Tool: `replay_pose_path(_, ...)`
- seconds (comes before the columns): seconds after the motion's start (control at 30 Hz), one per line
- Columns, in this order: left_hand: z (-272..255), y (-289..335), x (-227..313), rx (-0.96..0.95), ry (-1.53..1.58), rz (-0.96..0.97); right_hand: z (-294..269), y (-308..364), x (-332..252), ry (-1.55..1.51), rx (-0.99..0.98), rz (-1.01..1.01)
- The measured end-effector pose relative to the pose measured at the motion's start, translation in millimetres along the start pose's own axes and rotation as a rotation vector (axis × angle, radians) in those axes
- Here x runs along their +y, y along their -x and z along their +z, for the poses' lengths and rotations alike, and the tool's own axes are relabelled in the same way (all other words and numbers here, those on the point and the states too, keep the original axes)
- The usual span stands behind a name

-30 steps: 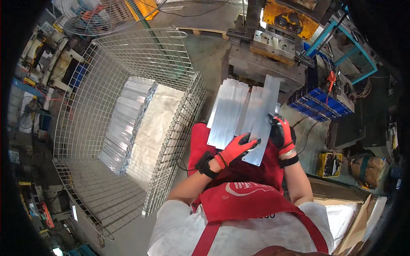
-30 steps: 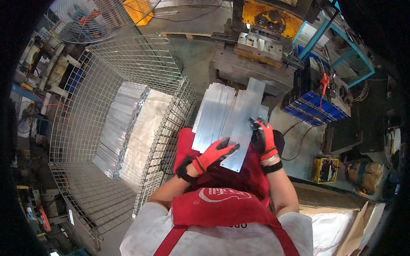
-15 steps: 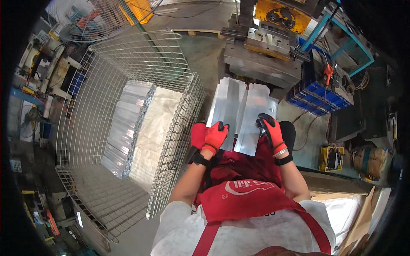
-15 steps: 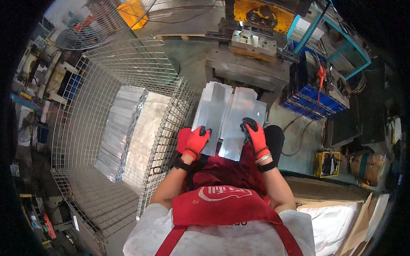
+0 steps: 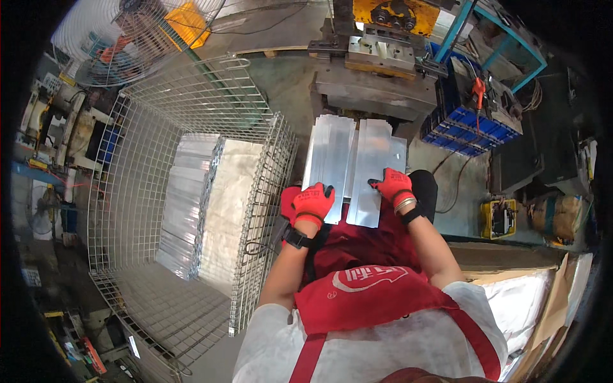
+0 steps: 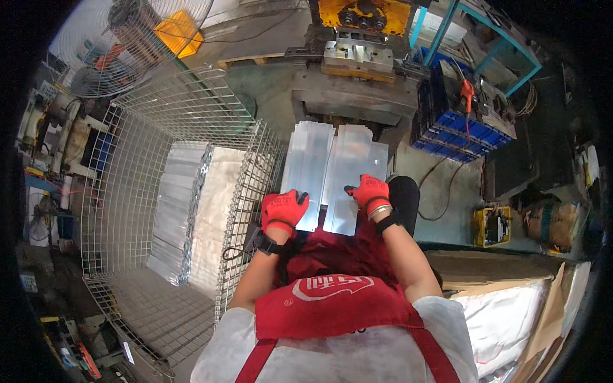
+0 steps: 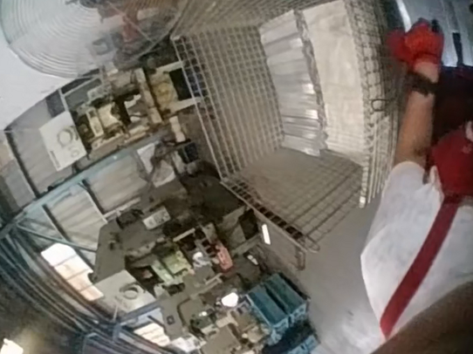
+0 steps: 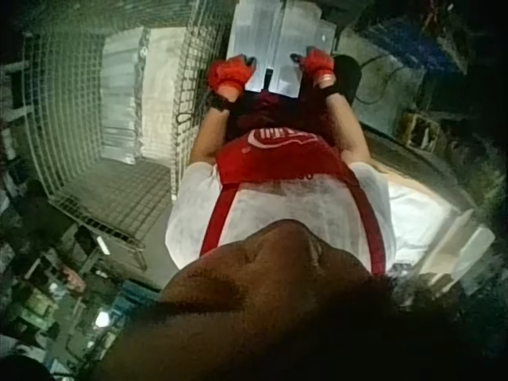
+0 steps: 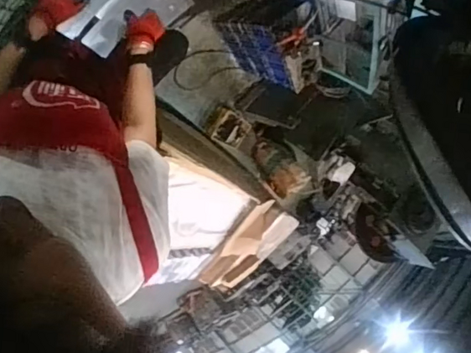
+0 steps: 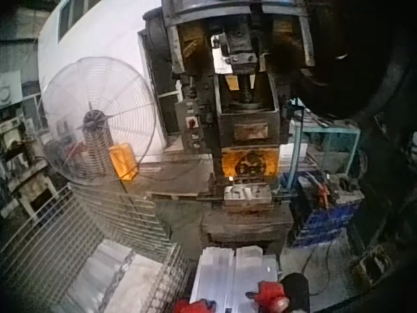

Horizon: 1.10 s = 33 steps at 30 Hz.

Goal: The person is using a stamping machine to bend or mark metal sheets.

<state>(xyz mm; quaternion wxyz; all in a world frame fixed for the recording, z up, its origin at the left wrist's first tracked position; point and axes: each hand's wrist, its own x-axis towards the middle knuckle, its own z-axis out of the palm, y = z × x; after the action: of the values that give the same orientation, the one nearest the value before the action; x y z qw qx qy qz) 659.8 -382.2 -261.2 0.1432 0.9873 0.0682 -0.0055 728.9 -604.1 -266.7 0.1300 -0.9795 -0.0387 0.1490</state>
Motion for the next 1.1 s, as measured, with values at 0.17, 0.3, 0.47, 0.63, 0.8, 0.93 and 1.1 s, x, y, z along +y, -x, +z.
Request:
replay_pose_path(0.17, -15.3, 9.7, 24.0, 0.044, 0.170, 0.097, -10.5, -0.1, -2.8, -0.109, 0.019, -0.021)
replay_pose_path(0.3, -7.5, 14.0, 38.9, 0.012, 0.479, 0.084, -29.3, 8.6, -7.7, -0.514, 0.105, 0.002)
replay_pose_path(0.47, 10.5, 8.6, 63.0, -0.902, 1.684, -0.052, -52.3, 27.9, -17.4, -0.621, 0.505, -0.010)
replay_pose_path(0.63, 8.3, -6.0, 95.6, -1.216, 1.963, -0.112, -84.5, 5.0, -14.7, -0.467, 0.545, -0.091)
replay_pose_path(0.8, -10.0, -10.7, 101.8, -1.158, 1.976, -0.138, -95.1, -6.1, -8.1, -0.774, 0.546, -0.147)
replay_pose_path(0.93, -31.2, -12.6, 95.6, -1.129, 2.051, -0.194, -98.9, -16.7, -10.4, -1.384, 0.425, -0.247)
replay_pose_path(1.1, -53.2, -32.0, 97.4, -0.875, 1.964, -0.122, -105.4, -49.6, -19.1, -1.554, 0.356, -0.289)
